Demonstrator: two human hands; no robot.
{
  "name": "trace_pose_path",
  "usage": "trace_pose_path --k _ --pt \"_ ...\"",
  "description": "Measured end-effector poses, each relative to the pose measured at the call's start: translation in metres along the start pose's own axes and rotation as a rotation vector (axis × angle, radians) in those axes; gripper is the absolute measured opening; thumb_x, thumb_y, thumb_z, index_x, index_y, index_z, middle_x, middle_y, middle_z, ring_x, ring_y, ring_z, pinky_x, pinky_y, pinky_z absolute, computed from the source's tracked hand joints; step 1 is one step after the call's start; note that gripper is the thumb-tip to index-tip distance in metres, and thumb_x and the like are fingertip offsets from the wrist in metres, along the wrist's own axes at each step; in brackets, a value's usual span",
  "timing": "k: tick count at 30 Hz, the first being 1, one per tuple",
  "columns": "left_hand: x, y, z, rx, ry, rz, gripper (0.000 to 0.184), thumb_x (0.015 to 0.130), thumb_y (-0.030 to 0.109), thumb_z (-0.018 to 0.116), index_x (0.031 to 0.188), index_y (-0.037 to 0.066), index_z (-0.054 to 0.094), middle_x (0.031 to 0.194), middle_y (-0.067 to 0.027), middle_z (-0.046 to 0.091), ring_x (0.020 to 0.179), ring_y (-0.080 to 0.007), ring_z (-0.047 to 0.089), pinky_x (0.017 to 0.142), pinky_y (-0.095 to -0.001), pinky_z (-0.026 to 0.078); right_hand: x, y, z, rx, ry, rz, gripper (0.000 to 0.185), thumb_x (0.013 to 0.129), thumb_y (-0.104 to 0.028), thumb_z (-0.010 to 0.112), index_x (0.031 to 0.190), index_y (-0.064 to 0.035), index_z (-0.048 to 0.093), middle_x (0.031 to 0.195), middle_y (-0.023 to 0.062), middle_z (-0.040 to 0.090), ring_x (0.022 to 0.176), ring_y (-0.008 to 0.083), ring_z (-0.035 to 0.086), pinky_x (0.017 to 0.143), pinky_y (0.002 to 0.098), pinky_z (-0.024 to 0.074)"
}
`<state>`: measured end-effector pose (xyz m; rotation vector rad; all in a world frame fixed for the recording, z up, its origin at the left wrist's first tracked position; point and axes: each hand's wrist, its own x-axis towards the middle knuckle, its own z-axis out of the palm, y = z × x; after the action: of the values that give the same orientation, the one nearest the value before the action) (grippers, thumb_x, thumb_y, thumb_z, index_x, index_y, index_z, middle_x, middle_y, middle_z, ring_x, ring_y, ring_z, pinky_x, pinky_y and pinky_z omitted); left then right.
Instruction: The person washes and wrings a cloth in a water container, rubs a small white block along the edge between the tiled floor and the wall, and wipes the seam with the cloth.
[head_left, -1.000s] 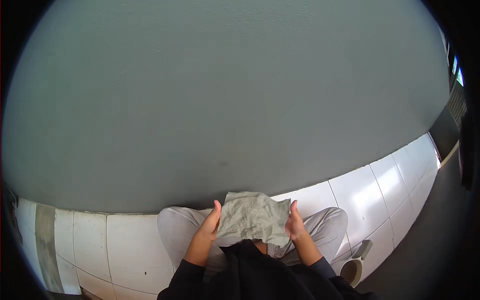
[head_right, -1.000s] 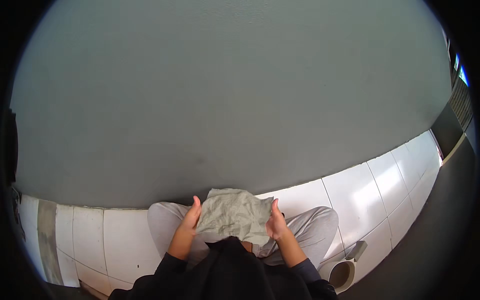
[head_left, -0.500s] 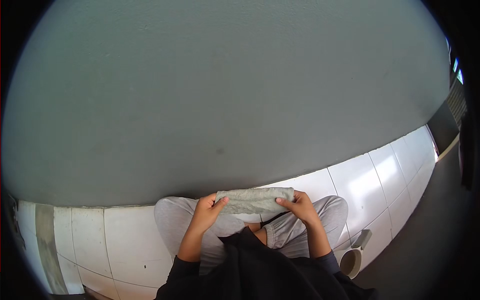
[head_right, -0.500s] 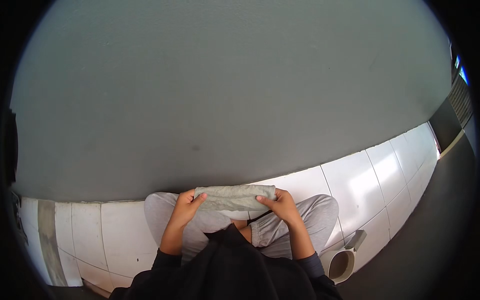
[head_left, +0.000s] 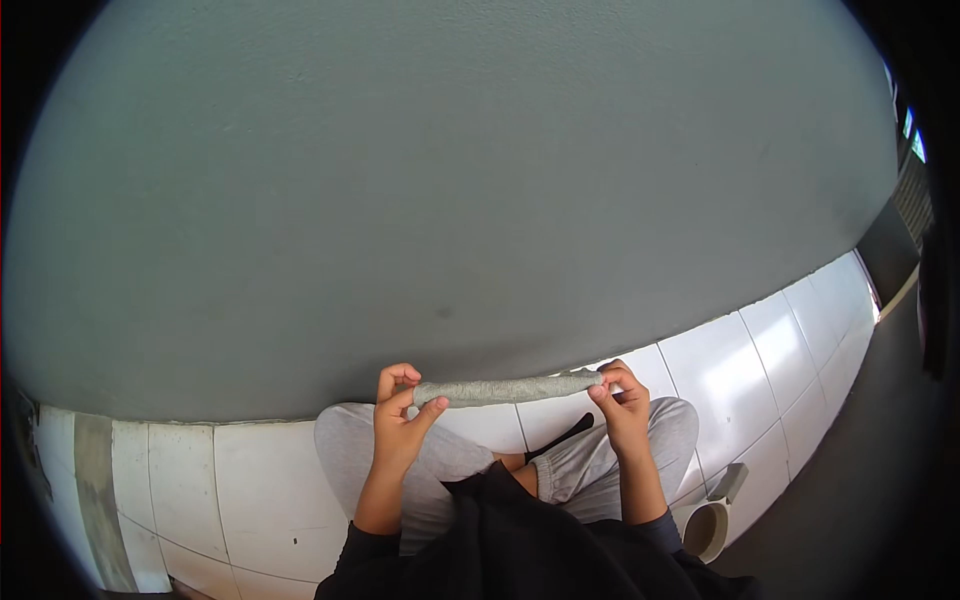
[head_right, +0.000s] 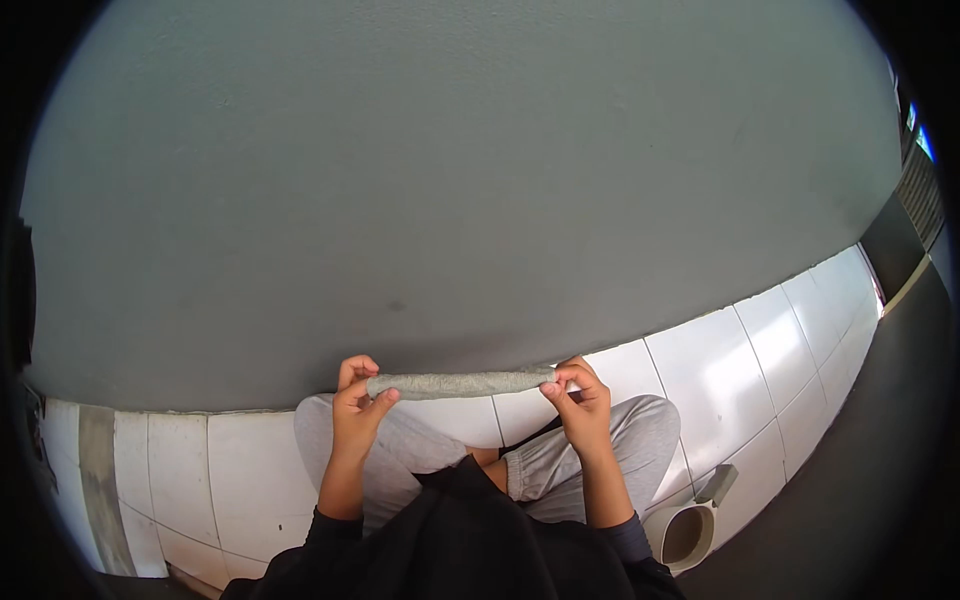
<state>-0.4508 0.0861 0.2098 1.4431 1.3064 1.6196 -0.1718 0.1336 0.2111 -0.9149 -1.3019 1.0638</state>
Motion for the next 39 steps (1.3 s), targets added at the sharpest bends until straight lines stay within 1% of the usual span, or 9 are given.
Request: trace_pose_path --k 4,7,9,12,15,21,28,31,39 --pt "0.010 0.027 0.001 0.058 -0.001 0.181 0.015 0.072 0.007 0.074 0.082 -0.001 0.067 0.125 -0.0113 0.049 0.112 -0.0233 0.049 0.091 -0.0321 0.040 0.007 -0.024 0.005 0.062 0.065 -0.312 0.015 0.074 -0.005 0.071 0.075 0.0013 0.058 0.072 0.0028 0.047 0.071 0.0136 0.046 0.100 0.0506 0.0370" --pt "0.014 0.040 0.005 -0.278 -0.104 0.287 0.017 0.073 0.009 0.073 0.084 -0.002 0.066 0.114 -0.0133 0.058 0.110 -0.0253 0.053 0.093 -0.0352 0.042 0.008 -0.041 0.010 0.199 0.097 -0.409 0.014 0.075 -0.005 0.070 0.076 0.0020 0.057 0.072 0.0033 0.046 0.072 0.0139 0.046 0.098 0.0507 0.0392" --pt "0.012 0.054 0.006 -0.521 -0.203 0.037 0.023 0.077 0.010 0.070 0.093 -0.004 0.064 0.104 -0.0126 0.063 0.101 -0.0223 0.058 0.089 -0.0328 0.045 0.009 -0.047 0.011 0.245 0.121 -0.426 0.012 0.077 -0.004 0.069 0.078 0.0009 0.058 0.073 0.0027 0.047 0.073 0.0137 0.045 0.087 0.0392 0.0487" --pt "0.013 0.056 0.014 -0.497 -0.102 -0.116 0.027 0.082 0.007 0.065 0.105 -0.006 0.058 0.100 -0.0095 0.063 0.087 -0.0134 0.061 0.078 -0.0242 0.048 0.012 -0.055 0.013 0.068 0.252 -0.235 0.013 0.078 -0.009 0.070 0.079 -0.0014 0.059 0.073 0.0001 0.047 0.071 0.0087 0.044 0.057 0.0195 0.0349" --pt "0.019 0.050 0.021 -0.333 -0.104 -0.258 0.028 0.085 0.005 0.060 0.111 -0.004 0.055 0.093 -0.0048 0.063 0.080 -0.0064 0.057 0.068 -0.0195 0.045 0.020 -0.040 0.007 -0.098 0.251 0.078 0.015 0.077 -0.010 0.071 0.078 -0.0001 0.060 0.071 -0.0017 0.047 0.067 0.0070 0.043 0.056 0.0198 0.0353" --pt "0.005 0.024 0.035 0.108 -0.247 -0.383 0.025 0.083 0.013 0.064 0.098 -0.004 0.052 0.080 -0.0064 0.059 0.074 -0.0040 0.054 0.063 -0.0186 0.040 0.014 -0.015 0.025 -0.523 0.179 -0.118 0.014 0.075 -0.005 0.069 0.084 0.0016 0.062 0.069 0.0061 0.051 0.063 0.0138 0.048 0.050 0.0253 0.0383" --pt "-0.011 0.025 0.071 0.193 -0.387 -0.132 0.038 0.081 0.002 0.062 0.113 -0.004 0.044 0.106 -0.0138 0.055 0.100 -0.0175 0.057 0.083 -0.0311 0.049 -0.013 -0.020 0.075 -0.426 -0.012 -0.114 0.018 0.075 -0.004 0.068 0.091 0.0018 0.063 0.072 0.0092 0.054 0.069 0.0205 0.053 0.049 0.0273 0.0475" --pt "-0.011 0.023 0.072 0.220 -0.391 -0.114 0.039 0.079 -0.001 0.062 0.113 -0.004 0.041 0.107 -0.0157 0.054 0.101 -0.0216 0.058 0.083 -0.0328 0.049 -0.016 -0.022 0.077 -0.316 -0.101 -0.110 0.020 0.080 -0.005 0.063 0.098 0.0024 0.062 0.076 0.0066 0.052 0.065 0.0116 0.051 0.052 0.0223 0.0475" --pt "-0.018 0.005 0.066 0.356 -0.235 0.002 0.015 0.078 0.000 0.058 0.089 -0.003 0.048 0.071 -0.0180 0.054 0.060 -0.0267 0.055 0.055 -0.0323 0.042 -0.017 -0.023 0.054 -0.482 -0.339 -0.141 0.022 0.079 -0.013 0.066 0.098 -0.0019 0.063 0.069 0.0080 0.053 0.070 0.0210 0.050 0.066 0.0312 0.0399"
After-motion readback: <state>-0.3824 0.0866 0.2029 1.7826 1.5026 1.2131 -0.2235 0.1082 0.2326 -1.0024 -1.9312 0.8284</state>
